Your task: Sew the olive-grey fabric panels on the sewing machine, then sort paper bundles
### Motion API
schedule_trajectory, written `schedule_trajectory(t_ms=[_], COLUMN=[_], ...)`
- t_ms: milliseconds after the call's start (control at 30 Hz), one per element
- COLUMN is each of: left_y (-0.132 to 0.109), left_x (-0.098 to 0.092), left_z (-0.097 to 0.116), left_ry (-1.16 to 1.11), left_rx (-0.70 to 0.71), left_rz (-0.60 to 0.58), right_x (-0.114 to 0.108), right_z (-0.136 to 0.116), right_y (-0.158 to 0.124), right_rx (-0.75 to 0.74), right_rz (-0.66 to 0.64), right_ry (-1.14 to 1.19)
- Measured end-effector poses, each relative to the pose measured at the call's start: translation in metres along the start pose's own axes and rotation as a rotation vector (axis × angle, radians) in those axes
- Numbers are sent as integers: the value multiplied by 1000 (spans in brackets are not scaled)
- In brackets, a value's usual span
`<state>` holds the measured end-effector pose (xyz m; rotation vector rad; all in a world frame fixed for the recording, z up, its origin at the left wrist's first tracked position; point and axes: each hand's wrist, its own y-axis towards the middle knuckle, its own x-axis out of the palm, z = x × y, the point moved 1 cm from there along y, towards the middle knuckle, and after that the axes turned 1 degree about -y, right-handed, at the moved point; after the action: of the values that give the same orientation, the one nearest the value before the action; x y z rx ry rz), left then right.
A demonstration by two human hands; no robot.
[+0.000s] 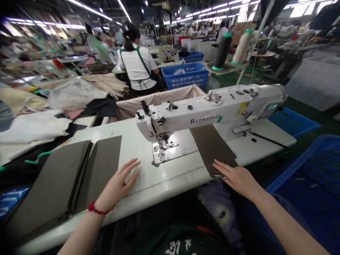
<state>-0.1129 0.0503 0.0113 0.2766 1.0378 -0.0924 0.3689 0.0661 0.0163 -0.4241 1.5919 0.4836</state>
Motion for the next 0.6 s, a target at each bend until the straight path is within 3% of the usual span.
schedule_trajectory(t_ms=[100,167,233,300,400,467,533,600], left_y=[8,13,19,23,17,5,-10,-23], left_x=[23,28,30,35,54,67,72,69], left_z=[36,57,77,93,102,96,83,69], left_ry=[-100,-195,-277,-287,-120,30,120,163], left_rx=[73,60,54,89,176,216,253,264], left_rz=[-87,-81,-54,-73,-164,-194,-220,-241], right_x=[-21,-42,-62,-71,-62,-47,-30,-13], right_z=[-22,-55,-98,-141,-186,-196,-192,-181], right_y=[-7,-7,1,16,43,65,91,122], right_rx=[-120,-203,-305,-401,-610,-720,-674,-481], right_rz=[68,76,20,-118,-336,-426,-392,-239], right_ry=[91,156,256,383,547,698,795,729])
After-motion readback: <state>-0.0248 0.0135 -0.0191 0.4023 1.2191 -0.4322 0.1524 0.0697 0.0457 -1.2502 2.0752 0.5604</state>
